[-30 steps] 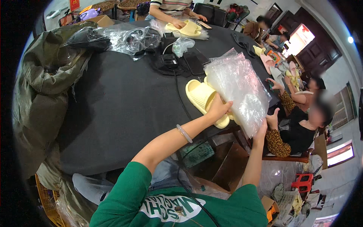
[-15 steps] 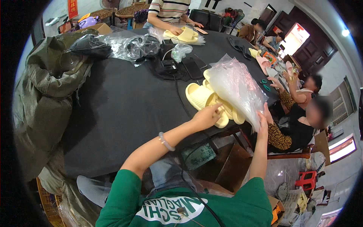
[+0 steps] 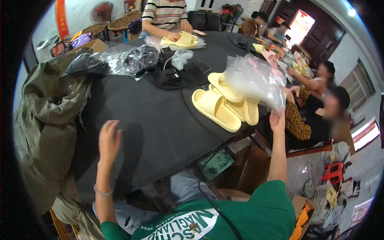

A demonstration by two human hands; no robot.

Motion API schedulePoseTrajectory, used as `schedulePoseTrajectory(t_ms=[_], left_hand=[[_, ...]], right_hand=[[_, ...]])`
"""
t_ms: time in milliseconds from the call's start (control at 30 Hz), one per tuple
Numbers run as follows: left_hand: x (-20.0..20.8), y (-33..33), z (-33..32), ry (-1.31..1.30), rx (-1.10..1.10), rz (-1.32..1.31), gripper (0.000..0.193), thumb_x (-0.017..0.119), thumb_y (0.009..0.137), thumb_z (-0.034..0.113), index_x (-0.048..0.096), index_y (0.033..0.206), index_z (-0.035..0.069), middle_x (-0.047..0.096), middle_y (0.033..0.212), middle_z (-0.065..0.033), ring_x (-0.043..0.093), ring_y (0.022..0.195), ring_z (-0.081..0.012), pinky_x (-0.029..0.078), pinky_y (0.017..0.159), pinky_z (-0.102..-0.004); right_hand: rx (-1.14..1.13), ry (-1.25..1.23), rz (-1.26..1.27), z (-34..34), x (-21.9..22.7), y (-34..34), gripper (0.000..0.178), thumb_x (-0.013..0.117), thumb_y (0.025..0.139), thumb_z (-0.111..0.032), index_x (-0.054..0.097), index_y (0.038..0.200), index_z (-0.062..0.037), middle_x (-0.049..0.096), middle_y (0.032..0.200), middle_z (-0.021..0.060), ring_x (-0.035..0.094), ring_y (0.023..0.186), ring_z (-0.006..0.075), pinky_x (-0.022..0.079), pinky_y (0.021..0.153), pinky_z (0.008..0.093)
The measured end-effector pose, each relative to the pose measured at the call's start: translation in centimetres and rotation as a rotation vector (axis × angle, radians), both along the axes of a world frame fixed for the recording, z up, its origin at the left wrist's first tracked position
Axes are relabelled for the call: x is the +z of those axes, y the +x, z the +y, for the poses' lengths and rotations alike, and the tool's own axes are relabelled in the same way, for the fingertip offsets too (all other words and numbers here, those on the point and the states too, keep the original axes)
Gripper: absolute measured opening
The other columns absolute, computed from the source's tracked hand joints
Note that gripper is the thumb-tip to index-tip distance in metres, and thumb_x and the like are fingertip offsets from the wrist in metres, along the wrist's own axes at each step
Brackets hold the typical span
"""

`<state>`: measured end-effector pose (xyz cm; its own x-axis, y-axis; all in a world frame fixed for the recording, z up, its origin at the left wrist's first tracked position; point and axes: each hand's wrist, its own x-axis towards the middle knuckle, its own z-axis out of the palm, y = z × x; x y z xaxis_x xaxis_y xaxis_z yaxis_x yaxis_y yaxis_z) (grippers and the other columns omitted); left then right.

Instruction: The recorder is packaging pairs of slippers into plastic bags.

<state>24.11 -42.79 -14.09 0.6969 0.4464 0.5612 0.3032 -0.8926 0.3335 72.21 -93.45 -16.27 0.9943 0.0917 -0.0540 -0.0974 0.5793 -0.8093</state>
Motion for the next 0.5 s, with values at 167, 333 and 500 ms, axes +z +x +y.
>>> schedulePoseTrajectory(t_ms=[167, 333, 500], left_hand=[[1.3, -3.3, 4.2, 0.538, 0.408, -0.064, 0.039, 0.059, 0.088, 0.009, 0.054, 0.127, 0.009, 0.043, 0.142, -0.0096, 0.037, 0.132, -0.0337, 0.036, 0.101, -0.0458], [-2.3, -8.1, 10.3, 0.463, 0.796, 0.020, 0.045, 0.054, 0.094, 0.027, 0.045, 0.137, 0.015, 0.025, 0.153, -0.0065, 0.028, 0.138, -0.0309, 0.034, 0.099, -0.0517], [-2.9, -9.7, 8.5, 0.419, 0.961, 0.111, 0.054, 0.054, 0.094, 0.032, 0.036, 0.143, 0.019, 0.018, 0.154, -0.0109, 0.023, 0.139, -0.0324, 0.031, 0.102, -0.0555]], right_hand=[[-0.307, 0.002, 0.073, 3.4, 0.1, -6.8, 0.066, 0.057, 0.092, -0.035, 0.027, 0.143, -0.0050, 0.050, 0.128, 0.0114, 0.057, 0.085, 0.0161, 0.048, 0.071, 0.0269], [-0.184, -0.403, -0.236, 11.3, 1.3, -13.4, 0.027, 0.053, 0.090, -0.014, 0.054, 0.114, -0.0024, 0.061, 0.100, 0.0047, 0.054, 0.072, 0.0103, 0.045, 0.060, 0.0234], [0.255, -0.502, -0.495, 19.5, 3.0, -19.2, 0.020, 0.050, 0.093, -0.007, 0.056, 0.112, -0.0010, 0.064, 0.094, 0.0054, 0.053, 0.066, 0.0061, 0.042, 0.058, 0.0189]])
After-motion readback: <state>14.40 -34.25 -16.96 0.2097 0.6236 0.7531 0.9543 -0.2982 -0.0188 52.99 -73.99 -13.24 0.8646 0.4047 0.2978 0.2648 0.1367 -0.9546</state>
